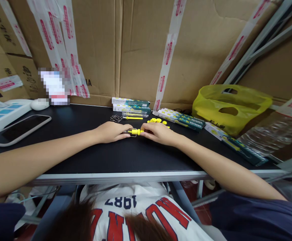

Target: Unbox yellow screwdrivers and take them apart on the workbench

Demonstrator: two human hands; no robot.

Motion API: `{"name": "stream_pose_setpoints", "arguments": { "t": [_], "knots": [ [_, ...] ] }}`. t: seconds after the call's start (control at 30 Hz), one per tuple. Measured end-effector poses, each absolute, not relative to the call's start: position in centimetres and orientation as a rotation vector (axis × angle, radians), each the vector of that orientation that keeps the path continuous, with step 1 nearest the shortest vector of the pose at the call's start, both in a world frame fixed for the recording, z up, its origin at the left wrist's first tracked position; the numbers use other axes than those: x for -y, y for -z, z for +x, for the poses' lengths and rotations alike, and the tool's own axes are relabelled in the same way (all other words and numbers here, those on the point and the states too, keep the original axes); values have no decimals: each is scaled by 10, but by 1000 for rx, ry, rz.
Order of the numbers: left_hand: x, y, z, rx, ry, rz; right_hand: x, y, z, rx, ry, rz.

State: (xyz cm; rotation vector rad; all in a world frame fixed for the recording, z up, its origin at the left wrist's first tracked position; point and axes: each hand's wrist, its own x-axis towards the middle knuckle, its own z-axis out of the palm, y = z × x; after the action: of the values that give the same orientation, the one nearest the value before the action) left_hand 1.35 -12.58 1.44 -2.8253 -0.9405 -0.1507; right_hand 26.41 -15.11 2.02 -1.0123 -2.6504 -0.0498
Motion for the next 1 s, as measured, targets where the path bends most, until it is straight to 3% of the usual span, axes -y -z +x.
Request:
{"name": "stream_pose_setpoints", "arguments": {
  "t": [1.0],
  "knots": [
    [128, -16, 14, 941, 118, -2819, 153, -20, 264, 2631, 10, -995]
  ]
}}
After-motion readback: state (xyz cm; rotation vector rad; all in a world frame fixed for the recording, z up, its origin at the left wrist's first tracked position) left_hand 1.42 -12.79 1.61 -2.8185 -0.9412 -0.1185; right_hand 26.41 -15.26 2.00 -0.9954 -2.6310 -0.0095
